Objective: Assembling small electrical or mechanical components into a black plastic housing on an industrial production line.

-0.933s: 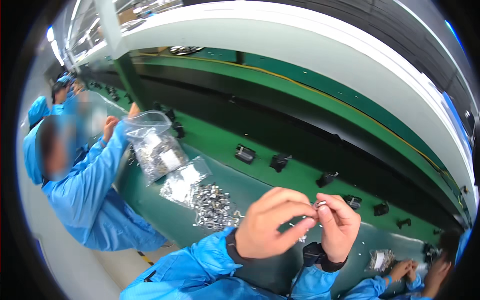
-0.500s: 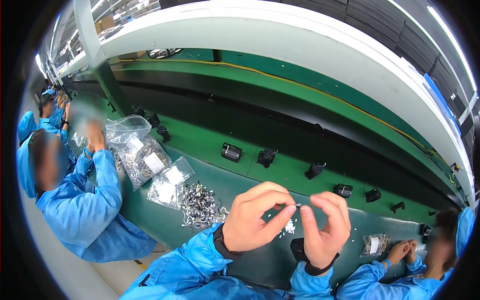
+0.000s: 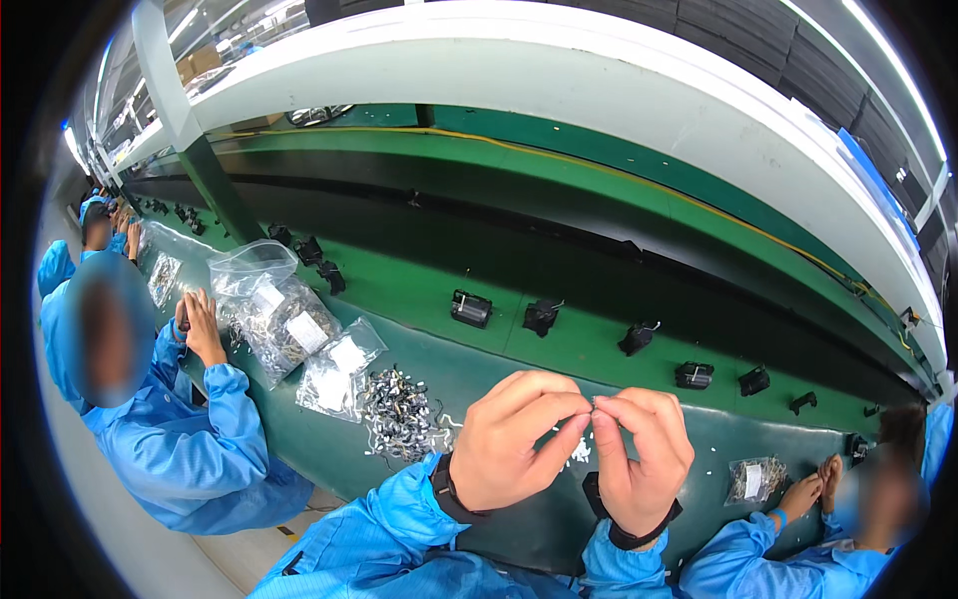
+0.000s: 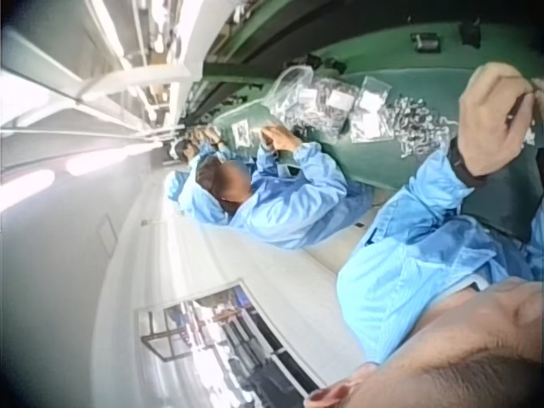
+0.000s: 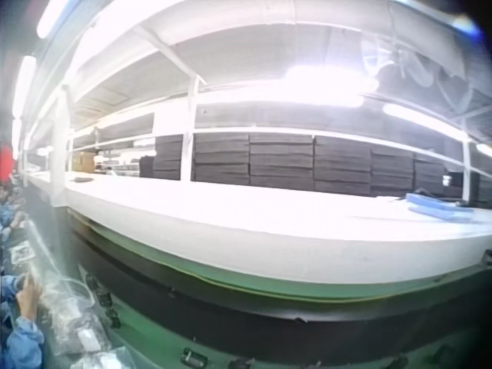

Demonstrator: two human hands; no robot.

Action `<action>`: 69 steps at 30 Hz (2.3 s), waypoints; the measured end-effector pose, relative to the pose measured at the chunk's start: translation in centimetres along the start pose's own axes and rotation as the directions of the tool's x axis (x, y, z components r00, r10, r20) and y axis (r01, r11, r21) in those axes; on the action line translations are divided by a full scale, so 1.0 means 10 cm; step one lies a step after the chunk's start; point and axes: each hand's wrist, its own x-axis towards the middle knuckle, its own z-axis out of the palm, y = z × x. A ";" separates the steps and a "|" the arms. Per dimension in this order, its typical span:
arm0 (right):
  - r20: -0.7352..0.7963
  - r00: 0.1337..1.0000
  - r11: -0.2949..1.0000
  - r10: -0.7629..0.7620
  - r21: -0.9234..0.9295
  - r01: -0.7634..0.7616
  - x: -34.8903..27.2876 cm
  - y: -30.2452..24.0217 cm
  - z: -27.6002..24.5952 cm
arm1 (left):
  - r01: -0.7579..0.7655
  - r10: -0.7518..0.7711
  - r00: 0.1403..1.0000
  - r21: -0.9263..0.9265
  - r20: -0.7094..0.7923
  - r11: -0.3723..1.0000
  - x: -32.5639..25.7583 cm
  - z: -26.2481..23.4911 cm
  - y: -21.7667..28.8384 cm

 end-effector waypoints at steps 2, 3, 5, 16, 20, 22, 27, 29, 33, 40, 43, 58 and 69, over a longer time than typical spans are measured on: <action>0.002 1.000 1.000 -0.005 -0.002 0.005 0.00 0.01 0.01 | -0.035 0.035 0.999 0.027 -0.003 0.999 0.00 0.01 -0.01; 0.016 1.000 1.000 0.002 -0.008 -0.001 -0.01 0.02 0.01 | -0.034 0.034 0.999 0.027 -0.002 0.999 0.00 0.01 -0.01; 0.030 0.999 1.000 0.010 -0.013 -0.010 -0.02 0.05 0.03 | -0.046 0.046 0.999 0.024 0.005 0.999 0.01 0.02 -0.02; 0.585 0.723 0.928 0.367 -0.178 -0.328 0.02 0.57 -0.11 | 0.110 -0.098 0.992 -0.181 0.074 0.977 0.04 -0.16 -0.11; 0.635 0.752 0.983 0.179 -0.078 -0.168 -0.08 1.00 0.00 | 0.292 -0.228 0.953 -0.410 0.198 0.864 0.06 -0.12 -0.28; 0.518 0.845 0.986 0.134 0.015 -0.165 0.03 0.86 0.04 | 0.384 -0.288 0.923 -0.550 0.257 0.742 0.01 -0.06 -0.49; 0.357 0.924 0.821 0.139 0.480 -0.308 0.01 0.74 -0.08 | 0.734 -0.170 0.641 -0.663 0.748 -0.149 -0.03 0.31 -0.74; 0.387 0.910 0.782 0.146 0.519 -0.346 -0.02 0.77 -0.11 | 0.754 -0.106 0.608 -0.614 0.787 -0.234 -0.07 0.39 -0.74; 0.409 0.903 0.747 0.132 0.558 -0.361 -0.02 0.84 -0.15 | 0.785 -0.095 0.567 -0.572 0.818 -0.237 -0.05 0.44 -0.74; 0.385 0.922 0.751 0.032 0.599 -0.276 0.01 0.92 -0.04 | 0.803 -0.109 0.550 -0.560 0.828 -0.201 -0.02 0.41 -0.79; 0.176 0.960 0.443 0.218 0.858 -0.258 -0.03 0.96 0.15 | 0.708 -0.335 0.593 -0.673 0.732 -0.216 -0.01 0.50 -0.74; 0.493 0.861 0.959 0.121 -0.281 0.026 0.15 1.25 1.67 | 0.482 -0.049 0.840 -0.702 0.540 0.525 -0.25 0.33 0.15; 0.321 0.853 0.827 0.411 0.263 -0.497 0.33 0.96 1.26 | -0.009 -0.021 0.983 -0.165 -0.180 0.986 -0.03 0.09 -0.14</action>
